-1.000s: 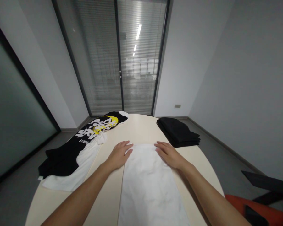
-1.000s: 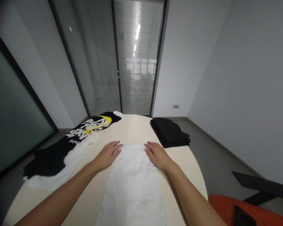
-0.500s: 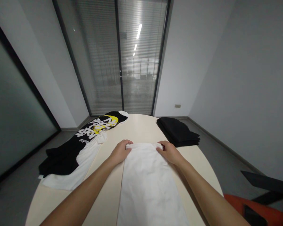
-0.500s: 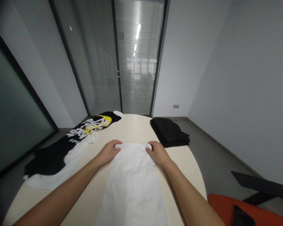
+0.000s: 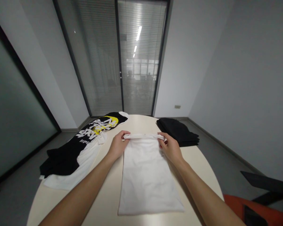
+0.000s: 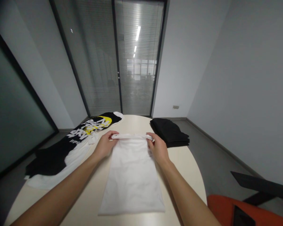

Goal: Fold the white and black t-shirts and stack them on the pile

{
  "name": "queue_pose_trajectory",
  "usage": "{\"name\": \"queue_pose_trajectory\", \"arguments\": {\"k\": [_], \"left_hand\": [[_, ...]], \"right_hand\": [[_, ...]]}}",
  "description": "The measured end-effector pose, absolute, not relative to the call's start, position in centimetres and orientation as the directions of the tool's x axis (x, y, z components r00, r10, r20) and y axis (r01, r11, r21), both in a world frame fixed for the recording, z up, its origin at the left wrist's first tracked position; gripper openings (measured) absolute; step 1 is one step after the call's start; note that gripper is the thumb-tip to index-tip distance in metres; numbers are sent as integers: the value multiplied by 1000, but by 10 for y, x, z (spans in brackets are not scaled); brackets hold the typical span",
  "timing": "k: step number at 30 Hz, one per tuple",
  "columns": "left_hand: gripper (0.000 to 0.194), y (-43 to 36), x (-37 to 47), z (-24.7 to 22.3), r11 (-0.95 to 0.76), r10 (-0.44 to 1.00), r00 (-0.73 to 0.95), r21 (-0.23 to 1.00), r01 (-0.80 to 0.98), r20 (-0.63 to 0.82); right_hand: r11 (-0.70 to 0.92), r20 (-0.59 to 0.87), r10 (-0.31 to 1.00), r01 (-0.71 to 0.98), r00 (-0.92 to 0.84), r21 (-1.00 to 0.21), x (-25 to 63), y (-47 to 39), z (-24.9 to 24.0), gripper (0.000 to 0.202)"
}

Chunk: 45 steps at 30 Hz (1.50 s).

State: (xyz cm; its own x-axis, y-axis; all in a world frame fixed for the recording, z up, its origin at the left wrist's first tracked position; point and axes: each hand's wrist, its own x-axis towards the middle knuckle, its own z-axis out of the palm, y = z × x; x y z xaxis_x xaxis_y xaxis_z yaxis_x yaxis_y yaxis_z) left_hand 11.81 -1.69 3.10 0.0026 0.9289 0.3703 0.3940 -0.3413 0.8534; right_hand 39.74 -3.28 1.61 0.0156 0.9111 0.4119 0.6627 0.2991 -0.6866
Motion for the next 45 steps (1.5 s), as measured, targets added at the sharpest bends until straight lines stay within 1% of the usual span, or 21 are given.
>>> {"name": "queue_pose_trajectory", "arguments": {"k": [2,4,7,9,11,14,17,19,21,22,24,26,28,31,33,36,38,39,42,45], "left_hand": [[25,-19,117,40,-362,919,-3,849,386,393],[27,-22,117,48,-366,920,6,854,369,391],[36,-30,117,57,-326,943,50,892,313,328],[40,-38,116,60,-290,957,114,914,285,268],[39,-48,112,61,-288,951,195,917,275,240],[32,-63,101,63,-314,915,343,911,269,214],[29,-72,89,69,-280,865,490,917,285,111],[31,-75,84,73,-209,803,595,915,344,-41],[35,-78,83,75,-140,707,674,891,431,-215],[36,-80,84,75,-128,663,695,873,472,-278],[33,-85,90,75,-160,611,715,832,531,-339],[27,-90,96,73,-236,588,724,779,581,-361],[23,-93,102,69,-304,583,717,716,628,-382],[25,-91,105,60,-348,626,684,651,675,-374],[27,-85,103,52,-361,683,658,638,681,-316],[25,-72,97,42,-401,782,610,644,651,-130],[23,-65,92,39,-415,811,585,670,615,-35],[21,-62,89,39,-408,816,578,692,595,-15],[21,-60,83,45,-362,815,579,768,528,-14],[23,-63,80,51,-340,759,644,787,514,-94]], "right_hand": [[327,441,897,648,16,-688,398,-33,20,42],[334,429,903,599,19,-728,401,-36,23,47],[346,389,921,444,5,-826,408,-43,29,57],[331,340,940,340,-35,-880,413,-48,33,61],[285,263,957,253,-120,-924,418,-54,38,61],[179,116,937,168,-330,-969,429,-63,45,66],[29,-66,832,162,-550,-986,439,-71,51,75],[-82,-201,732,209,-651,-975,444,-76,53,71],[-163,-319,642,282,-697,-945,446,-79,53,63],[-189,-366,607,319,-706,-929,446,-80,53,60],[-212,-424,561,372,-711,-904,444,-80,49,56],[-188,-429,541,393,-723,-900,441,-78,44,54],[-114,-382,552,387,-742,-915,438,-75,38,50],[-10,-285,597,349,-750,-937,433,-70,31,43],[35,-224,661,327,-717,-944,431,-66,26,38],[140,-94,796,332,-599,-933,428,-60,21,31],[194,-21,846,344,-533,-919,425,-57,21,29],[206,-4,853,344,-522,-916,425,-57,21,30],[193,3,839,293,-544,-936,425,-58,27,30],[128,-43,784,229,-619,-965,429,-61,32,32]]}}
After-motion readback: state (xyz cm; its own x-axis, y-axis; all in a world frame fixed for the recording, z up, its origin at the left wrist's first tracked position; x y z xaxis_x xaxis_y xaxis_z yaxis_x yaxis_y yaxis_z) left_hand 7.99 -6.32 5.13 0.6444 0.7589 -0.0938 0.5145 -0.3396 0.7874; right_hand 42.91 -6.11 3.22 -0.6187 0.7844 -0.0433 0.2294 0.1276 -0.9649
